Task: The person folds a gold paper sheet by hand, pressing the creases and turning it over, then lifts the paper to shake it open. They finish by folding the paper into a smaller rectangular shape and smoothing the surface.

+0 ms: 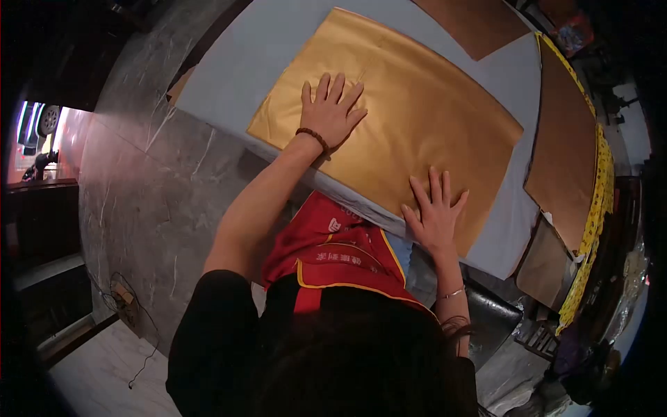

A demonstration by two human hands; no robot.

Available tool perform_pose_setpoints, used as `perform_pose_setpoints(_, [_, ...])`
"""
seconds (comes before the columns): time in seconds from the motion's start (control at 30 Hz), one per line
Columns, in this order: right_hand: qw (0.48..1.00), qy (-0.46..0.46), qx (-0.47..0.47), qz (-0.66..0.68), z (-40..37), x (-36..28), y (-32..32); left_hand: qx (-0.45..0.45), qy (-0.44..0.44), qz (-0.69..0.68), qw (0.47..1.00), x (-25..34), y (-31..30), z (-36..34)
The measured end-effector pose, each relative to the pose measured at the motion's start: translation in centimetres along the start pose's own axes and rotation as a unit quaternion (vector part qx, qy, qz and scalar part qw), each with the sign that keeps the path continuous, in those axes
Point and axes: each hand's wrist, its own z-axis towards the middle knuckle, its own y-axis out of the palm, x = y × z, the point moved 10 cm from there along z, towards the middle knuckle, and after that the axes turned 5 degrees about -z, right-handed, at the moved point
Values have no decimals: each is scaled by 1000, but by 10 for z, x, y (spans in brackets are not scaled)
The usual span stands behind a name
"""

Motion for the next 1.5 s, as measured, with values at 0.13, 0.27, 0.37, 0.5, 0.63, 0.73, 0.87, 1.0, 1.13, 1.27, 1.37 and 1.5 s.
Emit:
perform_pose_setpoints(0.13, [1000,-1,-2,8,0,-1,-1,-1,2,-14,1000,-2,2,1])
perform_pose_setpoints(0.27, [1000,0,-7,7,0,0,0,-3,-5,1,1000,-1,-3,0])
perform_pose_setpoints(0.37, [1000,-3,-6,7,1,-1,0,20,29,-5,999,17,-12,-4])
perform_pose_setpoints(0.5, [1000,-1,-11,7,2,-2,-1,-62,127,-87,986,53,-10,-29])
perform_pose_setpoints(0.63, [1000,1,-9,5,2,-1,1,-141,277,-86,947,74,-18,-64])
perform_pose_setpoints(0.73, [1000,-2,-9,5,2,-1,1,-129,314,-109,934,76,-15,-79])
perform_pose_setpoints(0.87, [1000,-2,-9,6,1,-2,0,-142,332,-122,925,76,-14,-84])
perform_pose_setpoints(1.0, [1000,-3,-3,15,1,-1,0,-111,341,-106,927,76,-17,-86])
perform_pose_setpoints(1.13, [1000,-5,0,1,1,0,1,-85,347,-118,926,75,-19,-87])
perform_pose_setpoints(1.27, [1000,-3,7,5,1,0,-1,-99,339,-123,928,74,-18,-86])
perform_pose_setpoints(1.37, [1000,1,-8,8,2,-1,-3,-112,324,-150,927,85,-25,-76])
perform_pose_setpoints(1.5, [999,-14,33,21,0,0,-5,-20,167,-89,982,79,-22,-42])
